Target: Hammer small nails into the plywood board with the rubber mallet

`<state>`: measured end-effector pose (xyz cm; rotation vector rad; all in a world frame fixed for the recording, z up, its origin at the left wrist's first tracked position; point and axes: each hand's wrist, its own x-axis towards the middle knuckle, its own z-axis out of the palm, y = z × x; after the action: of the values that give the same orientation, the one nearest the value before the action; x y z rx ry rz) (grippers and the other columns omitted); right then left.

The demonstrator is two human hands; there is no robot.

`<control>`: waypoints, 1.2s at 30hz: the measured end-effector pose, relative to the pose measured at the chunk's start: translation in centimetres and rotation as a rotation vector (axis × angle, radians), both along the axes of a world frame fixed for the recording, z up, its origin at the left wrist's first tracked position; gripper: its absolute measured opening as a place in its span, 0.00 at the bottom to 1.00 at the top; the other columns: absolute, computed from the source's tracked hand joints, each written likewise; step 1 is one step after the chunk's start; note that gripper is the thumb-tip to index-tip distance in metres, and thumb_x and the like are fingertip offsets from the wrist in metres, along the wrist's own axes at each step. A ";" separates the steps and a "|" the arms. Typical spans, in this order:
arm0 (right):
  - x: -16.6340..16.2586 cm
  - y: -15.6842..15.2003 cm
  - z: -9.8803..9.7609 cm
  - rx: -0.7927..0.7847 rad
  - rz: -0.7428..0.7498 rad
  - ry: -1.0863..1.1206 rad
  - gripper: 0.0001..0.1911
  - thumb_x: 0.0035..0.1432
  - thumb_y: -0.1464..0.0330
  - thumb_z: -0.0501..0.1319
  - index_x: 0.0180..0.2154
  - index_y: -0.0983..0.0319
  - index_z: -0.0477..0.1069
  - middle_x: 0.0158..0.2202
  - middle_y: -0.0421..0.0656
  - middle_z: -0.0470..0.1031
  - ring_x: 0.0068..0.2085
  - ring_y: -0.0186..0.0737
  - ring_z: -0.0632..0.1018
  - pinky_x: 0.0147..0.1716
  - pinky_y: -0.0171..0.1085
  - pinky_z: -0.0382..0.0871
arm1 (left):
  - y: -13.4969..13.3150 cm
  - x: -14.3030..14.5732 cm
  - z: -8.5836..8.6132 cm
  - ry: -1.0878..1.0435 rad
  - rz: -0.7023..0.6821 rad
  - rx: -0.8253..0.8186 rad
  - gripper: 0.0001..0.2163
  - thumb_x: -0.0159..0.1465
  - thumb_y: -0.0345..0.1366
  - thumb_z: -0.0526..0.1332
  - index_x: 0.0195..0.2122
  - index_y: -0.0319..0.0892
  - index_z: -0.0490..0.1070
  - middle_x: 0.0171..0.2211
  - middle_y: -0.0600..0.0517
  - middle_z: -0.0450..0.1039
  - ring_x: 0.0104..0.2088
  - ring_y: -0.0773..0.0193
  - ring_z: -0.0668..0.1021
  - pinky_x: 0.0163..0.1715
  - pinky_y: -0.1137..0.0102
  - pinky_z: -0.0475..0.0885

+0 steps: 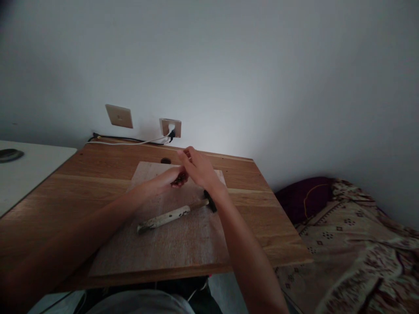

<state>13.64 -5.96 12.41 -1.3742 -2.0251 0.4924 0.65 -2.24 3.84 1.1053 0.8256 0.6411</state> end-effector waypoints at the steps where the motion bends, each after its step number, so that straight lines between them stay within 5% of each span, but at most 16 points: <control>1: 0.3 -0.1 -0.1 0.004 -0.012 0.023 0.25 0.71 0.48 0.49 0.41 0.61 0.70 0.37 0.46 0.79 0.38 0.42 0.80 0.39 0.39 0.70 | -0.1 0.1 0.0 0.063 -0.015 0.106 0.20 0.70 0.44 0.51 0.22 0.41 0.64 0.19 0.54 0.63 0.18 0.71 0.63 0.18 0.74 0.55; 5: 1.7 -0.7 -1.1 -0.012 -0.036 0.109 0.23 0.70 0.48 0.51 0.42 0.61 0.70 0.40 0.47 0.80 0.37 0.41 0.80 0.38 0.40 0.72 | -0.6 -0.6 0.7 0.244 -0.237 0.418 0.26 0.71 0.52 0.48 0.25 0.40 0.70 0.26 0.49 0.74 0.28 0.64 0.75 0.32 0.69 0.68; 8: 3.1 -1.5 -2.3 -0.020 -0.061 0.154 0.22 0.69 0.50 0.52 0.44 0.60 0.71 0.42 0.47 0.80 0.39 0.42 0.81 0.38 0.41 0.74 | -1.1 -2.0 2.8 0.415 -0.430 0.648 0.27 0.71 0.57 0.48 0.35 0.40 0.76 0.37 0.46 0.80 0.38 0.59 0.79 0.42 0.67 0.69; 13: 6.2 -4.7 -4.4 0.004 -0.154 0.158 0.21 0.69 0.51 0.54 0.45 0.60 0.72 0.45 0.49 0.79 0.44 0.45 0.80 0.42 0.43 0.75 | -2.2 -5.2 7.9 0.674 -0.473 1.006 0.25 0.72 0.56 0.48 0.46 0.41 0.76 0.44 0.46 0.80 0.43 0.56 0.79 0.47 0.67 0.69; 16: 8.9 -7.8 -5.9 0.022 -0.238 0.116 0.21 0.68 0.51 0.55 0.45 0.60 0.73 0.46 0.51 0.78 0.45 0.47 0.80 0.44 0.45 0.76 | -3.3 -7.7 9.1 0.796 -0.299 1.073 0.25 0.72 0.56 0.48 0.53 0.43 0.73 0.51 0.46 0.78 0.50 0.55 0.78 0.52 0.65 0.69; 21: 13.2 -13.7 -10.4 0.118 -0.479 -0.166 0.23 0.66 0.50 0.54 0.49 0.61 0.72 0.51 0.55 0.76 0.54 0.57 0.76 0.56 0.57 0.69 | -9.0 -11.9 5.5 1.302 0.076 0.983 0.23 0.72 0.50 0.50 0.54 0.38 0.72 0.52 0.38 0.76 0.52 0.44 0.77 0.55 0.53 0.69; 26: 13.8 -17.2 -14.9 -0.011 -0.514 -0.295 0.31 0.67 0.48 0.49 0.58 0.63 0.68 0.60 0.57 0.72 0.64 0.61 0.69 0.61 0.63 0.63 | -15.3 -12.6 1.1 1.520 0.067 0.796 0.22 0.72 0.46 0.53 0.56 0.35 0.71 0.52 0.34 0.76 0.54 0.39 0.76 0.53 0.50 0.69; 29: 13.1 -17.3 -15.1 -0.030 -0.534 -0.264 0.34 0.66 0.46 0.49 0.60 0.63 0.68 0.64 0.57 0.68 0.69 0.62 0.64 0.62 0.63 0.62 | -16.2 -12.4 0.3 1.430 0.134 0.741 0.23 0.72 0.47 0.53 0.59 0.37 0.70 0.54 0.35 0.76 0.56 0.41 0.76 0.55 0.52 0.69; 36: 10.7 -16.5 -13.1 -0.116 -0.438 -0.148 0.34 0.65 0.46 0.53 0.61 0.61 0.69 0.64 0.52 0.71 0.64 0.58 0.72 0.64 0.58 0.65 | -15.1 -15.9 -1.1 1.137 0.423 0.553 0.31 0.69 0.52 0.51 0.65 0.34 0.63 0.60 0.37 0.72 0.60 0.45 0.74 0.61 0.53 0.66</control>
<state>24.32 -22.44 -0.69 -1.9102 -1.7499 0.3215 -15.24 -17.38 2.72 1.8557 1.9709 0.5695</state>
